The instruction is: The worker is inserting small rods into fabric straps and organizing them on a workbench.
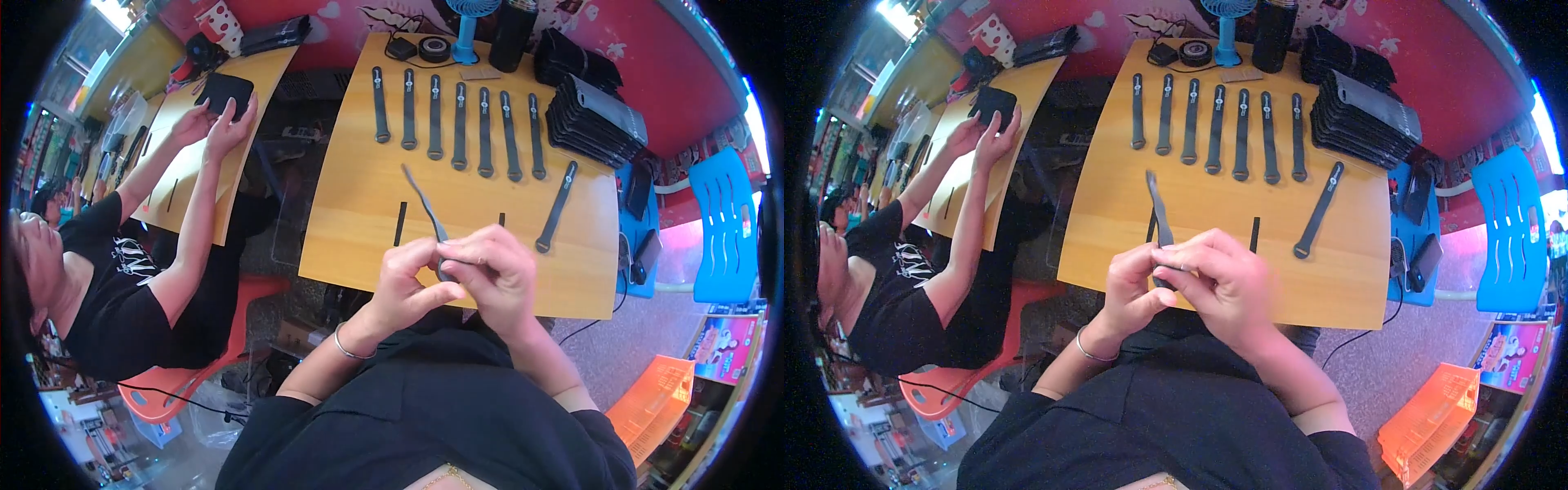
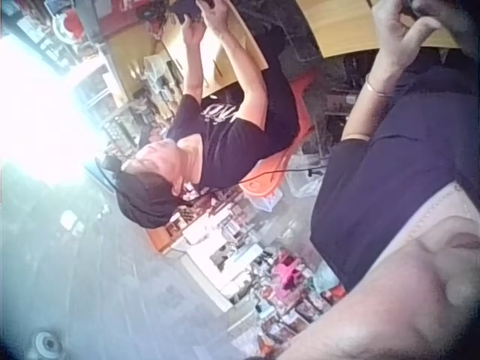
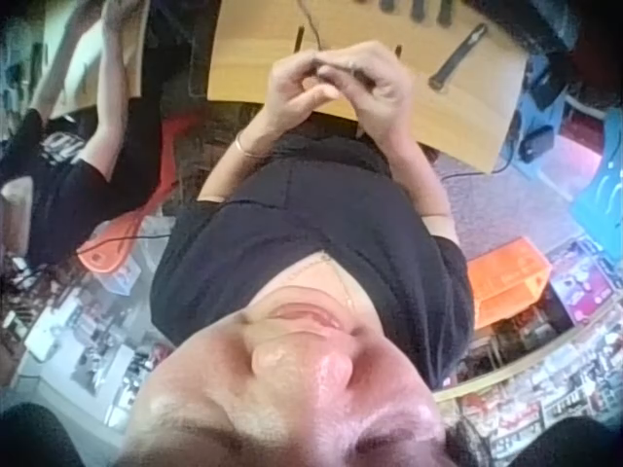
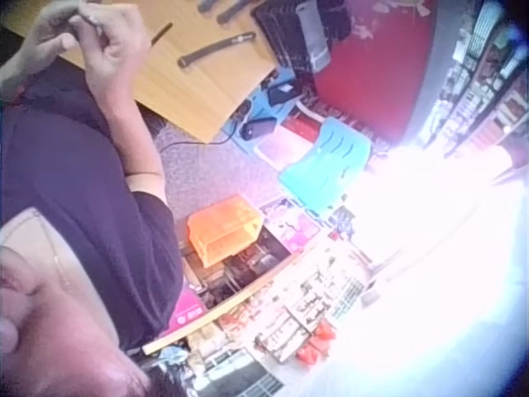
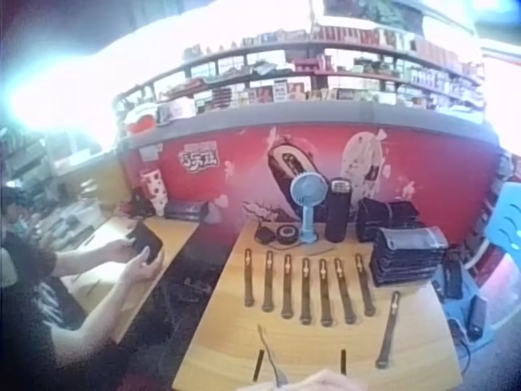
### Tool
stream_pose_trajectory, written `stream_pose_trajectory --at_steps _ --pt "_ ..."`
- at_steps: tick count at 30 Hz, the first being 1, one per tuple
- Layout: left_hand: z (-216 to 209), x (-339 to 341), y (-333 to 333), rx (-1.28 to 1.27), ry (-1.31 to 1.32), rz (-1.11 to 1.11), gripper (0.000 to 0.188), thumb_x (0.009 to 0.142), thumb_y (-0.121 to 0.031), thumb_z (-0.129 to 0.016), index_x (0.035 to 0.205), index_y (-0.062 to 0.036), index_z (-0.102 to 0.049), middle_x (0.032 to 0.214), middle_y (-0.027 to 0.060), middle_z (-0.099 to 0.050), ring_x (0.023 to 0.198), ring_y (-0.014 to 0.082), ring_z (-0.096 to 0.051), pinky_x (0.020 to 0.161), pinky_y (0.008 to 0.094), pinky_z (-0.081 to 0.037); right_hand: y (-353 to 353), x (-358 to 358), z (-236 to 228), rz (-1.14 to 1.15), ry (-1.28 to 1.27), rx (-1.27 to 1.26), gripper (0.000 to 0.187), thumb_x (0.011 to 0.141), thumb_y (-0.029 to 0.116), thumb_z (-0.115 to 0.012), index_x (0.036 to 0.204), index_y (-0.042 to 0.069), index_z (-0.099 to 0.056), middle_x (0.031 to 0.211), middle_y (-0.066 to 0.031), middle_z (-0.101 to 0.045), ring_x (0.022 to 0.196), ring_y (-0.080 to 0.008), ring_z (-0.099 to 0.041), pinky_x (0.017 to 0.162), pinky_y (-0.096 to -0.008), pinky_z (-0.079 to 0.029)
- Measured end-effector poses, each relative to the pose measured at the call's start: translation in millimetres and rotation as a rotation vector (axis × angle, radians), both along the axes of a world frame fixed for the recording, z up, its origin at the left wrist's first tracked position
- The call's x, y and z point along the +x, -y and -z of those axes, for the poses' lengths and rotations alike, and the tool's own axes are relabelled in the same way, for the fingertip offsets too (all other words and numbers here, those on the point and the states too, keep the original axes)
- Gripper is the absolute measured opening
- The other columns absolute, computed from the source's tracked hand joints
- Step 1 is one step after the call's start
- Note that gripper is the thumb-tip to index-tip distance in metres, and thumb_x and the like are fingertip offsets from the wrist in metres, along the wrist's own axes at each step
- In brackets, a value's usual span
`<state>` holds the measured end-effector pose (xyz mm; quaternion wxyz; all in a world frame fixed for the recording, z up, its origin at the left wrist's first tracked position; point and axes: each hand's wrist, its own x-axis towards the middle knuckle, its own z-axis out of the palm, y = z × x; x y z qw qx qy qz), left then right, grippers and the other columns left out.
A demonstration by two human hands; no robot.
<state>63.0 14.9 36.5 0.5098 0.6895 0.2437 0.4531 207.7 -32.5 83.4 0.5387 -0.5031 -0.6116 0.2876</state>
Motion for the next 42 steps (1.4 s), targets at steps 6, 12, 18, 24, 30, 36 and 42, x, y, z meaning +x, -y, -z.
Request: stream_pose_trajectory --at_steps 6,12,18,24,30,36,42 --pt "-6.7 -2.2 6.9 -0.013 -0.02 -0.017 0.039 0.073 -0.033 -0.077 0.078 0.0006 -0.06 0.067 0.0084 -0.054 0.06 0.0174 -0.053 0.054 0.0282 -0.041 4.5 -4.6 10.2 -0.008 -0.127 -0.036 0.018 0.077 0.004 -0.071 0.095 0.008 -0.071 0.081 -0.0044 -0.063 0.074 -0.0105 -0.059 0.062 -0.0214 -0.046" --pt "-19.2 -18.1 -5.1 0.079 -0.068 0.29 0.012 0.083 -0.008 -0.063 0.075 0.0013 -0.061 0.075 0.011 -0.059 0.073 0.0244 -0.058 0.068 0.033 -0.045 2.5 9.9 10.6 -0.053 -0.478 -0.188 0.007 0.083 0.001 -0.064 0.089 0.002 -0.067 0.082 -0.0043 -0.065 0.073 -0.0064 -0.056 0.062 -0.0208 -0.045" --pt "-17.4 -69.3 -14.6 -0.127 0.228 0.396 0.029 0.085 -0.012 -0.059 0.061 0.0037 -0.052 0.098 0.0174 -0.062 0.098 0.0306 -0.056 0.086 0.0406 -0.044 -22.6 82.1 4.8 0.263 -0.773 0.078 0.009 0.091 0.016 -0.06 0.09 0.008 -0.063 0.092 -0.0039 -0.066 0.049 0.0004 -0.032 0.042 -0.0169 -0.024" --pt "34.6 -168.7 -1.0 -0.536 0.713 0.211 0.033 0.089 -0.026 -0.058 0.068 -0.0005 -0.055 0.104 0.0147 -0.063 0.092 0.0218 -0.06 0.081 0.0336 -0.05 -33.8 148.8 -4.0 0.587 -0.812 0.228 0.012 0.091 0.019 -0.059 0.095 0.008 -0.063 0.098 -0.0026 -0.065 0.049 -0.0009 -0.031 0.04 -0.0176 -0.022" --pt "52.4 -150.7 -18.4 -0.673 0.681 -0.303 0.032 0.094 -0.04 -0.05 0.095 -0.0088 -0.06 0.107 0.0101 -0.064 0.081 0.0172 -0.061 0.065 0.0274 -0.049 -59.8 117.3 -35.9 0.439 -0.661 0.412 0.013 0.092 0.017 -0.058 0.1 0.007 -0.062 0.107 -0.0045 -0.064 0.05 -0.0007 -0.031 0.042 -0.0156 -0.024" --pt "61.8 -94.1 -47.5 -0.481 0.631 -0.383 0.035 0.098 -0.035 -0.044 0.104 -0.0045 -0.059 0.105 0.0113 -0.064 0.074 0.0131 -0.06 0.058 0.0226 -0.046 -102.7 64.7 -36.3 0.199 -0.737 0.384 0.012 0.092 0.016 -0.059 0.099 0.007 -0.063 0.102 -0.0071 -0.067 0.051 0.0006 -0.037 0.042 -0.0143 -0.026" --pt "39.3 -81.7 -54.9 -0.424 0.584 -0.493 0.034 0.098 -0.031 -0.046 0.111 -0.0028 -0.059 0.103 0.0089 -0.064 0.07 0.0077 -0.056 0.059 0.0197 -0.044 -152.0 0.3 -15.3 0.077 -0.558 0.341 0.016 0.094 0.015 -0.055 0.105 0.005 -0.061 0.097 -0.0084 -0.067 0.052 0.0007 -0.034 0.043 -0.0158 -0.026"
